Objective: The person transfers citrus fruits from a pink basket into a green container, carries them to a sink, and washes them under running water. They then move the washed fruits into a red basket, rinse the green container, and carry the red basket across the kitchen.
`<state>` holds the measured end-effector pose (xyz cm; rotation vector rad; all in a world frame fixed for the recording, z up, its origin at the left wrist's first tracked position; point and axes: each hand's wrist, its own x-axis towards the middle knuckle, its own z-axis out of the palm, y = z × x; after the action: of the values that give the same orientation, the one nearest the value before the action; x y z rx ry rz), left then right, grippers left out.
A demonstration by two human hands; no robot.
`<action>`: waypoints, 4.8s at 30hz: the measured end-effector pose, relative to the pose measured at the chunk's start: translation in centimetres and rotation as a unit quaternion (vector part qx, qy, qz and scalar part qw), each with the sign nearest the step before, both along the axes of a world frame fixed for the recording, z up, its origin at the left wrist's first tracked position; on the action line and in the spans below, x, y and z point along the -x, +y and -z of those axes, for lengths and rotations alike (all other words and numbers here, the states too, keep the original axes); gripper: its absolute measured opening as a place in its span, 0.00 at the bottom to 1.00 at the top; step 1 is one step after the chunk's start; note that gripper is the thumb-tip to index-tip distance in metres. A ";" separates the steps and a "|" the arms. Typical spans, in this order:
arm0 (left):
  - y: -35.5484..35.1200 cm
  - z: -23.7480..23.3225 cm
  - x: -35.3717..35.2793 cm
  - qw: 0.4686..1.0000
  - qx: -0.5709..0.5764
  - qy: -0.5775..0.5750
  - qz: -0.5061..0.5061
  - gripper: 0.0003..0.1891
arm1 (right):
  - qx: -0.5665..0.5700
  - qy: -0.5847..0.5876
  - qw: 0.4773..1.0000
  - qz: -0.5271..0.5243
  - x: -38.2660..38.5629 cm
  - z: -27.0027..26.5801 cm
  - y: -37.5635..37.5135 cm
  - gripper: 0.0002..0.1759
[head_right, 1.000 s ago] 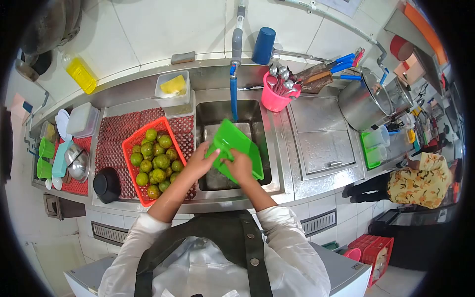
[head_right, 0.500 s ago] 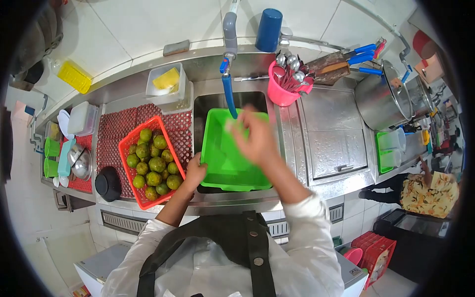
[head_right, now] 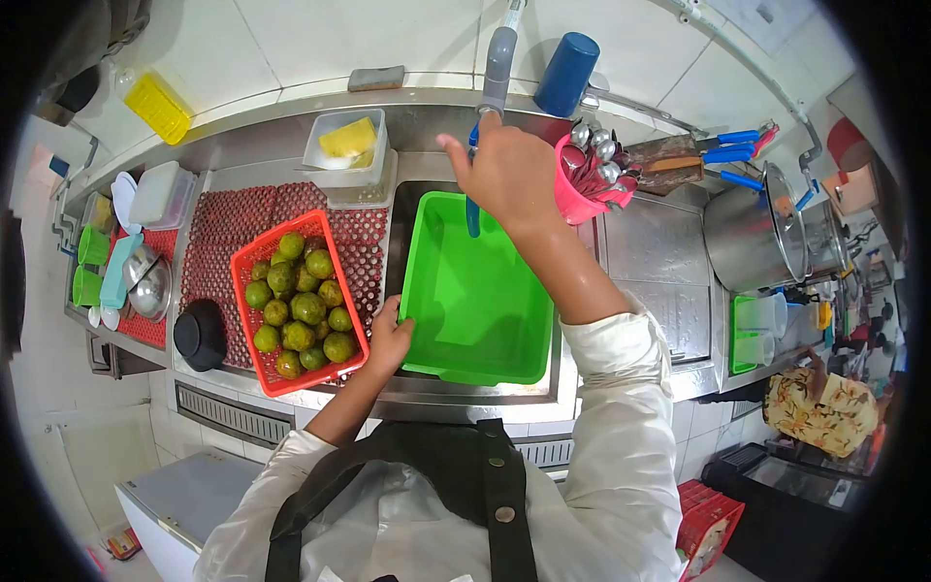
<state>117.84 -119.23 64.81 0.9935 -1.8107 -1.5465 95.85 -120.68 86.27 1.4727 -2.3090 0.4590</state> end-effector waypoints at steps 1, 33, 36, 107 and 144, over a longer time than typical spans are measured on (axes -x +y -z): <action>0.2 -0.1 0.1 1.000 0.000 0.001 -0.001 0.16 | 0.009 0.022 1.000 -0.005 -0.1 -0.1 -0.2 0.15; 0.5 5.7 1.7 0.994 0.059 -0.051 -0.080 0.19 | 0.314 -0.907 0.243 0.139 4.1 31.0 -2.1 0.11; 0.4 6.5 2.1 0.995 0.055 -0.013 -0.082 0.18 | 0.218 -0.936 0.252 0.113 4.5 31.3 -1.6 0.12; -9.7 -18.0 -37.3 0.965 -0.070 0.103 -0.232 0.22 | -0.155 -0.689 0.707 -0.027 -18.8 22.7 -2.5 0.31; -7.0 -12.6 -16.7 0.711 0.490 -0.497 -0.090 0.02 | -0.049 -0.794 0.598 -0.094 -13.3 21.4 14.3 0.16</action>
<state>134.56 -126.23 77.41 1.4063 -2.5656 0.3846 109.11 -106.40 64.91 1.4493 -3.1891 2.6340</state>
